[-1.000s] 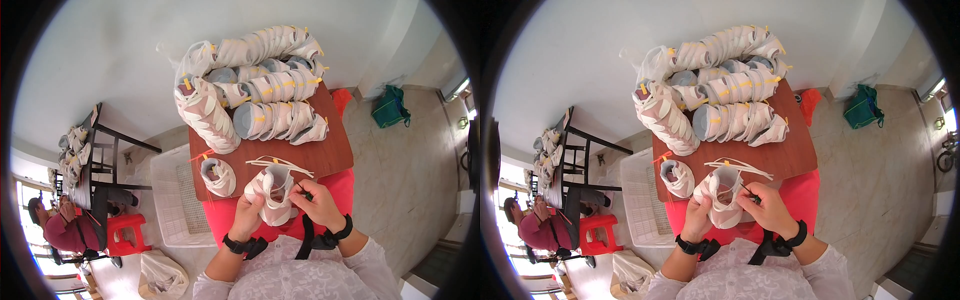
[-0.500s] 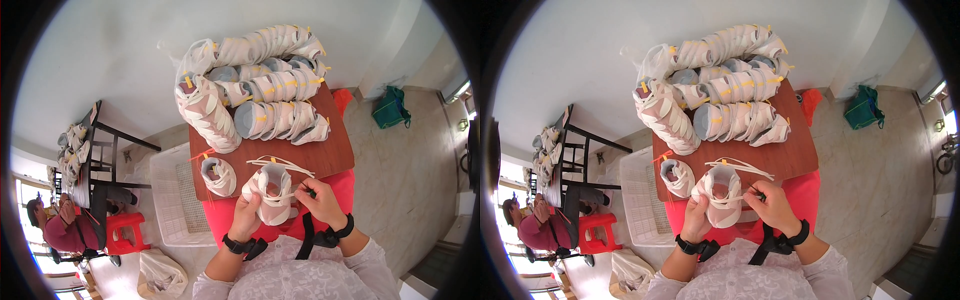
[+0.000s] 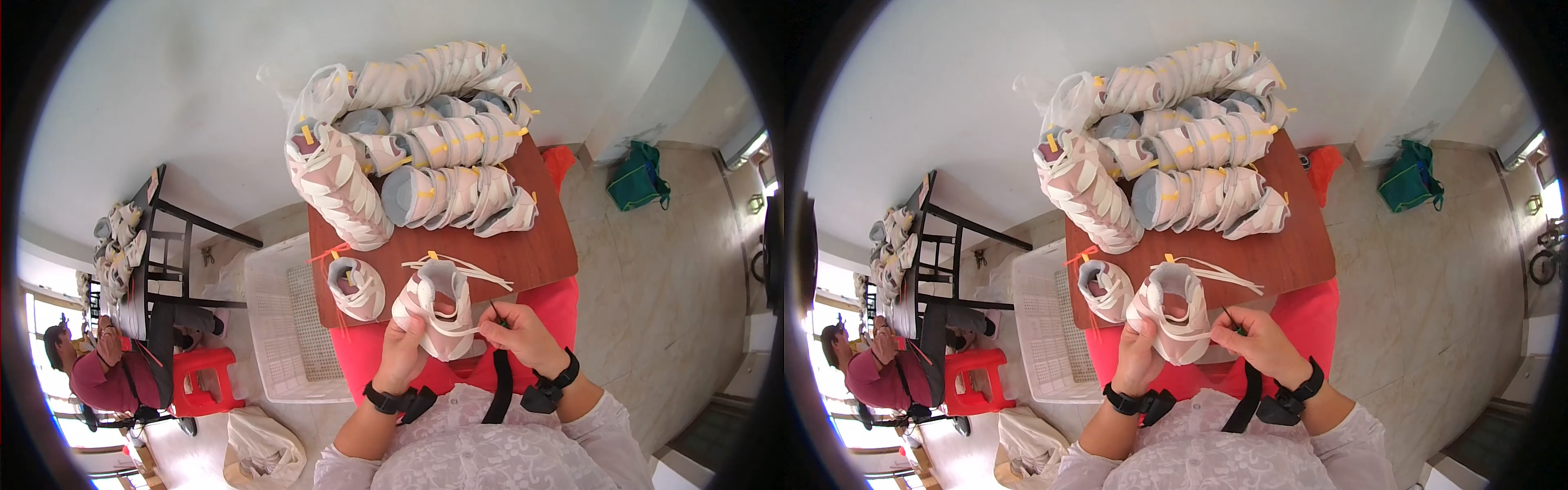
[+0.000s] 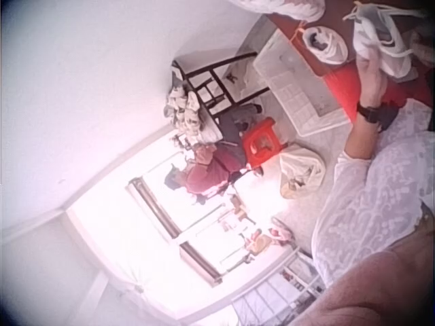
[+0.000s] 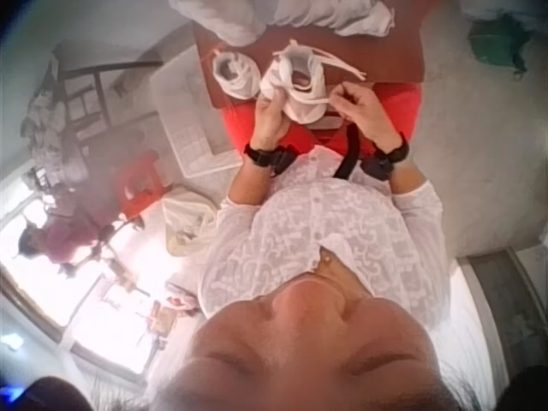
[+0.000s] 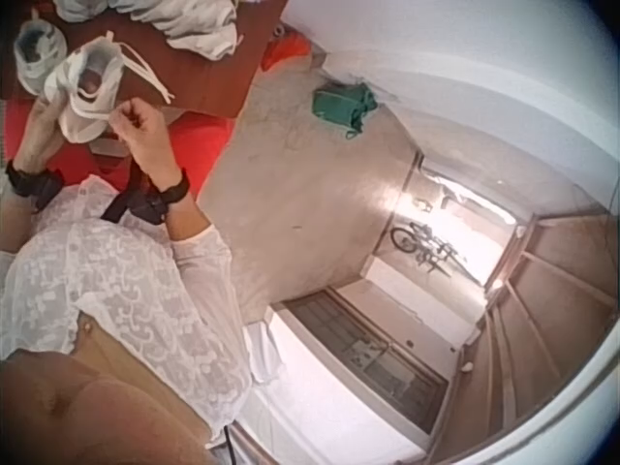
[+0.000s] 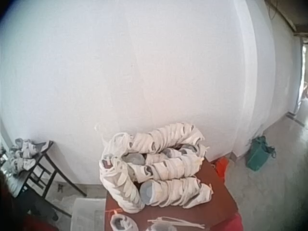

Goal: Lacing a white sneaker using a hook tool in a manufacturing setting.

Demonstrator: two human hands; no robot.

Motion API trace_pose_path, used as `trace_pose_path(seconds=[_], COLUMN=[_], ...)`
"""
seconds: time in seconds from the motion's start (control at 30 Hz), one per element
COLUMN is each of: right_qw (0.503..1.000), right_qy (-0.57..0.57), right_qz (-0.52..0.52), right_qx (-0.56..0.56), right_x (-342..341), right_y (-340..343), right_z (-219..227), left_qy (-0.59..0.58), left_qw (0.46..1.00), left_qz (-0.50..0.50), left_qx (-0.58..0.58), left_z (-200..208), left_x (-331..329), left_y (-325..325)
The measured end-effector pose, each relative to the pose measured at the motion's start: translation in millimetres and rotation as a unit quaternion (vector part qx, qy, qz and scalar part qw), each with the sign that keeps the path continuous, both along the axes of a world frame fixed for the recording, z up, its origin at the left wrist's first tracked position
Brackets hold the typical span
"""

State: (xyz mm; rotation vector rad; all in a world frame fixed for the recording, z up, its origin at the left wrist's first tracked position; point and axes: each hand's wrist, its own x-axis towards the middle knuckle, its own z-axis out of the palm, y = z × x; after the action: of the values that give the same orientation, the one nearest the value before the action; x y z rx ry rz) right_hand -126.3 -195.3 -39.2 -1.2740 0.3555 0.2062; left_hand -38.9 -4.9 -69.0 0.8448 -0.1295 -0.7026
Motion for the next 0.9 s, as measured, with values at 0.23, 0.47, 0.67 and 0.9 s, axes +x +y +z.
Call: trace_pose_path(seconds=[0.23,0.47,0.67,0.9], right_qw=[0.988,0.985,0.992,0.987], right_qy=[-0.067,-0.055,-0.048,-0.058], right_qz=[-0.015,-0.042,-0.038,-0.074], right_qx=[-0.142,-0.158,-0.110,-0.127], right_x=[3,4,4,1], right_y=[5,-3,-1,2], right_z=[4,-4,-1,-11], left_qy=[-0.052,-0.023,0.002,-0.008], left_qw=[0.999,1.000,1.000,1.000], left_qz=[-0.008,0.000,0.000,-0.005], left_qx=[0.012,0.000,-0.018,-0.024], left_z=[-5,-4,-5,-4], left_x=[-3,-1,-2,-1], left_y=[4,6,7,5])
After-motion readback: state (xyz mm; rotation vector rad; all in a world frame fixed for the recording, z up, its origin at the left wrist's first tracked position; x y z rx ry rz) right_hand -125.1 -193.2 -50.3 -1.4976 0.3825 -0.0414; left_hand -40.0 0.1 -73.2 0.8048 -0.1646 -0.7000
